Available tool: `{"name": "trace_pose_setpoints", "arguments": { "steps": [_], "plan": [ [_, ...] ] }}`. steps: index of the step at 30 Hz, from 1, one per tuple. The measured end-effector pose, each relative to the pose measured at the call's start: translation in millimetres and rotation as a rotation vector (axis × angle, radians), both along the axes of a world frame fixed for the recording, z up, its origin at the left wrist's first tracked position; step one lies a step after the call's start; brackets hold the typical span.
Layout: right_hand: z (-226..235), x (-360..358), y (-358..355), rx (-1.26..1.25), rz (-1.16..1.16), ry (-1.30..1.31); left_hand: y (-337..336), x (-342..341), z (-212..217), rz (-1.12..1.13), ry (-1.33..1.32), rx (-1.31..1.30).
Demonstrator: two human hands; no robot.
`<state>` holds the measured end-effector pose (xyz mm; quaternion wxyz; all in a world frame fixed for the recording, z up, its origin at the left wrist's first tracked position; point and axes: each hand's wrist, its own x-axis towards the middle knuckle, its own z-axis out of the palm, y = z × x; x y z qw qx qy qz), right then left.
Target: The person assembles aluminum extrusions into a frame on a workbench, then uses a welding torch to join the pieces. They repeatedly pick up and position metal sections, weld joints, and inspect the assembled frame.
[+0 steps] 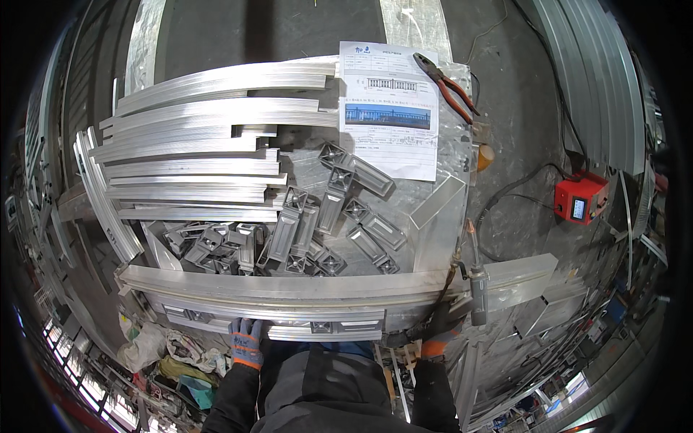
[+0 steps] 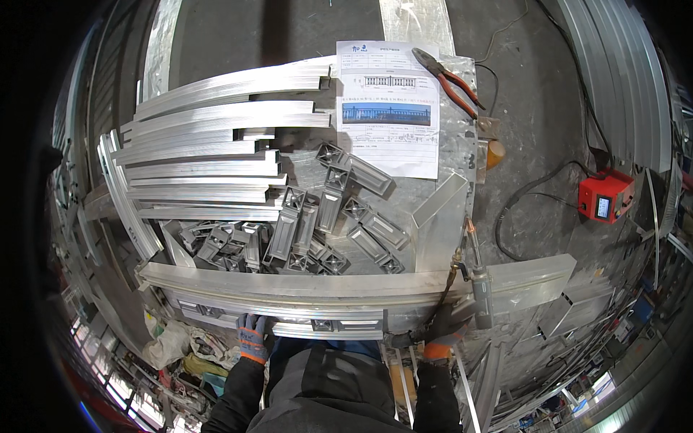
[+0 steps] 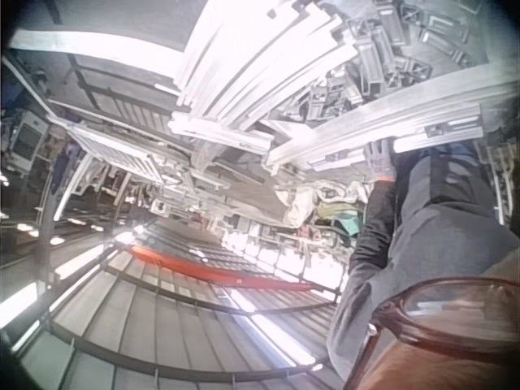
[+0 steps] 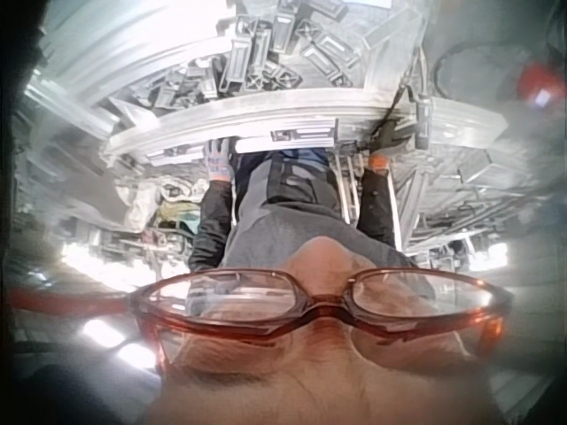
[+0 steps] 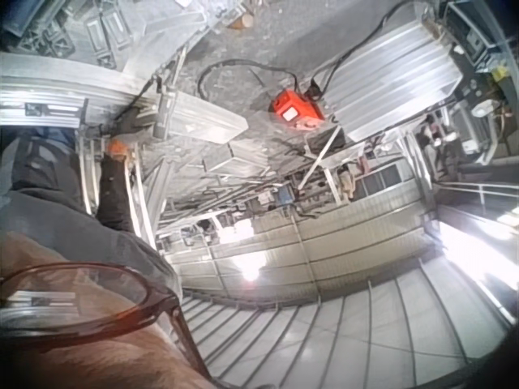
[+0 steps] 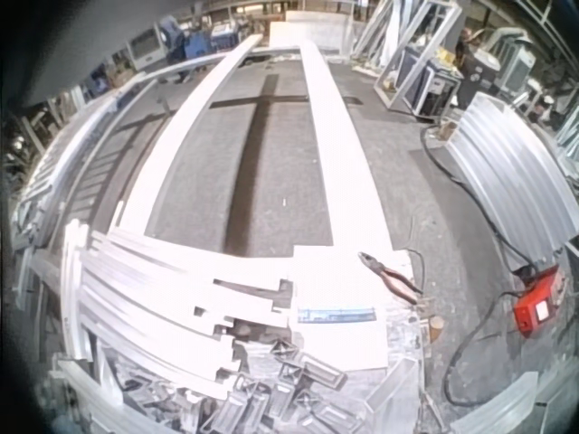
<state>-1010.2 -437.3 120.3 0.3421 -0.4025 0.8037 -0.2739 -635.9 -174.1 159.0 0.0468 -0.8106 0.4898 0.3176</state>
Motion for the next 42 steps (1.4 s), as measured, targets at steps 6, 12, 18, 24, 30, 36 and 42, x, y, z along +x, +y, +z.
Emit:
{"name": "trace_pose_setpoints", "arguments": {
  "steps": [6,12,18,24,30,36,42],
  "plan": [
    [7,6,-5,0.036,0.013,0.019,2,-1,0,-0.010,0.004,0.001],
    [6,-6,-1,0.113,0.022,0.020,2,-2,-1,-0.008,-0.008,-0.033],
    [3,-7,2,0.109,-0.006,0.013,5,-2,-4,-0.013,-0.010,-0.050],
    [3,-3,0,0.089,0.001,0.028,2,-3,-1,-0.011,-0.009,-0.022],
    [4,5,-4,-0.027,0.046,0.068,4,-4,-2,-0.011,-0.034,-0.029],
    [-8,-6,4,0.006,-0.072,-0.004,3,-4,-1,0.034,0.023,-0.018],
    [-14,-16,7,0.064,-0.056,-0.002,1,-4,1,0.027,0.007,0.018]
  ]
}}
